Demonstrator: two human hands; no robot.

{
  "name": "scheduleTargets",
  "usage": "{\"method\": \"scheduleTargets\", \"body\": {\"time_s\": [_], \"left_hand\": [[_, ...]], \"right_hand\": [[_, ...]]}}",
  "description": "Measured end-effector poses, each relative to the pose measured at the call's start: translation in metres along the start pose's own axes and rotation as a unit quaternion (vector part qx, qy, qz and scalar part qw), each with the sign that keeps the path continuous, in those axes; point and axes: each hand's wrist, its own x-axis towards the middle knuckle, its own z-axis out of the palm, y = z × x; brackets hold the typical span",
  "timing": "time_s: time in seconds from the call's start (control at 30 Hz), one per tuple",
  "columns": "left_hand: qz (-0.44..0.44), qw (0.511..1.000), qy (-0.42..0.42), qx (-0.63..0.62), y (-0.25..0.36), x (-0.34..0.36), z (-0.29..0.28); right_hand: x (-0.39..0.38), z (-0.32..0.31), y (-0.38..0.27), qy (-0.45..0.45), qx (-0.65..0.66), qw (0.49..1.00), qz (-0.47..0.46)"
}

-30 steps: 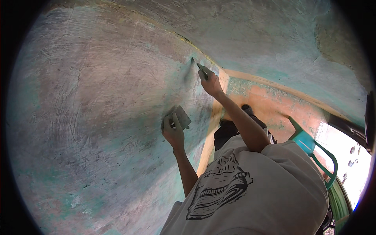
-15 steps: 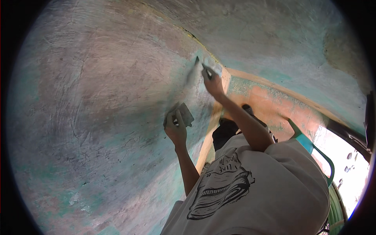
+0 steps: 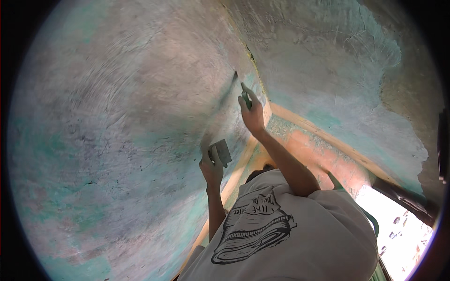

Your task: Patching and smoothing a wall using a putty knife and a hawk.

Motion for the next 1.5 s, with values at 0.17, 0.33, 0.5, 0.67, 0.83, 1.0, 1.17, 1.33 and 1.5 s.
{"method": "scheduleTargets", "body": {"time_s": [0.17, 0.33, 0.5, 0.67, 0.83, 1.0, 1.17, 1.33, 1.5], "left_hand": [[0.006, 0.997, 0.029, -0.068, -0.011, -0.019, -0.018], [0.010, 0.993, 0.046, -0.106, -0.031, -0.036, -0.032], [0.030, 0.994, 0.065, -0.078, -0.042, -0.043, -0.045], [0.018, 0.986, 0.116, -0.116, -0.046, -0.060, -0.061], [-0.050, 0.979, 0.079, -0.181, -0.044, -0.072, -0.064], [-0.012, 0.984, 0.070, -0.160, -0.047, -0.069, -0.069], [0.007, 0.984, 0.103, -0.144, -0.046, -0.065, -0.073], [-0.012, 0.985, 0.070, -0.157, -0.046, -0.065, -0.070], [-0.039, 0.983, 0.065, -0.166, -0.040, -0.060, -0.074]], "right_hand": [[-0.073, 0.019, -0.036, -0.042, -0.041, 0.998, -0.025], [-0.130, 0.025, -0.035, -0.102, -0.057, 0.991, -0.070], [-0.108, 0.017, -0.033, -0.109, -0.122, 0.986, 0.012], [-0.096, 0.019, -0.066, -0.113, -0.065, 0.991, -0.012], [-0.110, 0.026, -0.061, -0.096, -0.056, 0.993, -0.044], [-0.109, 0.033, -0.065, -0.073, -0.004, 0.997, 0.014], [-0.105, 0.036, -0.075, -0.093, 0.030, 0.994, 0.047], [-0.115, 0.034, -0.098, -0.105, 0.107, 0.980, 0.132], [-0.122, 0.038, -0.097, -0.118, 0.128, 0.975, 0.141]]}}
